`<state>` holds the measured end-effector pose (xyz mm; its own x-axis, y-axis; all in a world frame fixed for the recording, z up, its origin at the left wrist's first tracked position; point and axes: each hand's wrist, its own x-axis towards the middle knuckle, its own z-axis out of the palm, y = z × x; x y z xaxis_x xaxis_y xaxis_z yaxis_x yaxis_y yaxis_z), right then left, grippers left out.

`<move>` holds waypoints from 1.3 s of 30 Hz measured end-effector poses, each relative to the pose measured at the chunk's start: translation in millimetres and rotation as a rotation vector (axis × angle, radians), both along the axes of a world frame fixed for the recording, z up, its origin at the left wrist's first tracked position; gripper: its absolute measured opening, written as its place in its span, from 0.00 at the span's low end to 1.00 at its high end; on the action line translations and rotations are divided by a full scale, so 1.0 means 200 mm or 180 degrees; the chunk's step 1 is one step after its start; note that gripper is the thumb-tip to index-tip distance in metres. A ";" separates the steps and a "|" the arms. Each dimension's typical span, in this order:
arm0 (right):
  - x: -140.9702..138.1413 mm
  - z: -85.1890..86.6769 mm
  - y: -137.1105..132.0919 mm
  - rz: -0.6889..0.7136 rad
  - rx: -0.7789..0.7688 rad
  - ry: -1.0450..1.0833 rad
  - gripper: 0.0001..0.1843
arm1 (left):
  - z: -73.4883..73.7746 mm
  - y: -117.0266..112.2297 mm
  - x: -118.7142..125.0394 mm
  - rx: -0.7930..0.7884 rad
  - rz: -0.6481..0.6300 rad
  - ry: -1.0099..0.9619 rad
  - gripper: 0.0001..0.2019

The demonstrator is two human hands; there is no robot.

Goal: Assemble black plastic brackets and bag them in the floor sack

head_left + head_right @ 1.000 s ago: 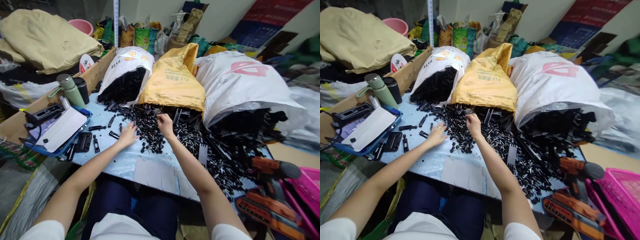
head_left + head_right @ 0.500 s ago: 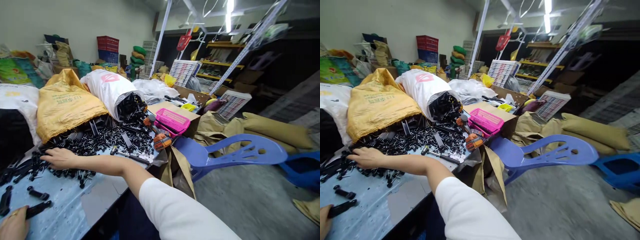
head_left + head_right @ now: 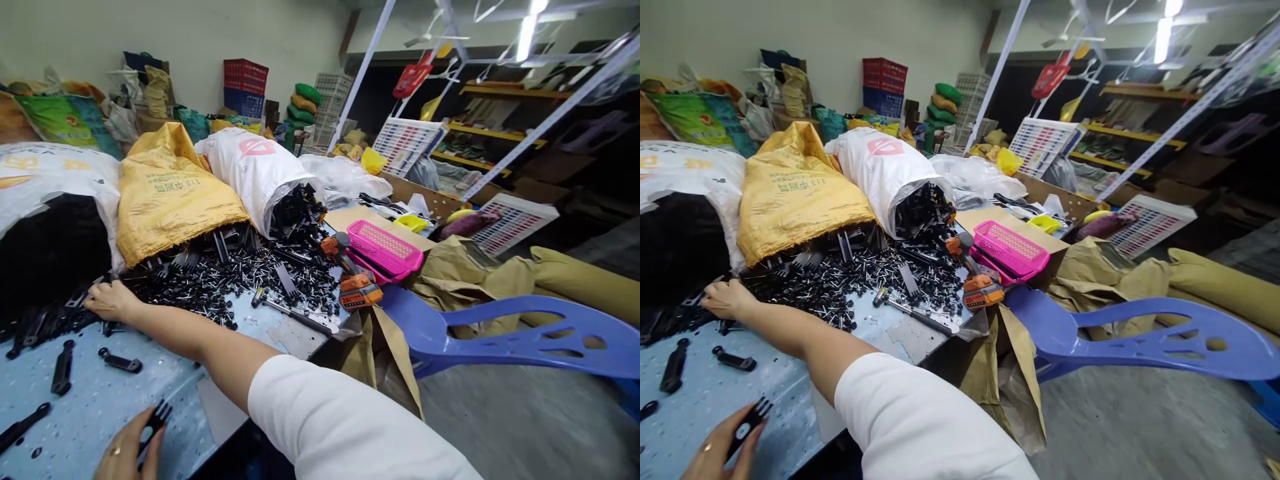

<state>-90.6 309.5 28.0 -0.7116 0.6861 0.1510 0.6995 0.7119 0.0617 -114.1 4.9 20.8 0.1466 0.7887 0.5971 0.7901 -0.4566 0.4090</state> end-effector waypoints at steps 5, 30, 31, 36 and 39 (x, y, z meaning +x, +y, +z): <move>-0.11 0.00 0.12 -0.0640 -0.0727 0.0112 0.11 | -0.14 -0.01 0.06 0.0139 -0.0471 0.0467 0.32; 1.33 0.17 -0.09 -0.2180 0.0186 0.1234 0.25 | -0.24 -0.16 0.25 -0.0299 0.0360 0.0756 0.13; 1.35 0.19 -0.03 -0.2496 0.0041 0.1350 0.27 | -0.24 -0.16 0.25 -0.0322 0.0372 0.0780 0.13; 1.40 0.26 0.08 -0.2549 -0.1083 0.2605 0.31 | -0.22 -0.17 0.26 -0.0389 0.0399 0.0839 0.14; 1.43 0.26 -0.08 -0.2212 -0.1384 0.2866 0.27 | -0.22 -0.18 0.25 -0.0418 0.0412 0.0867 0.15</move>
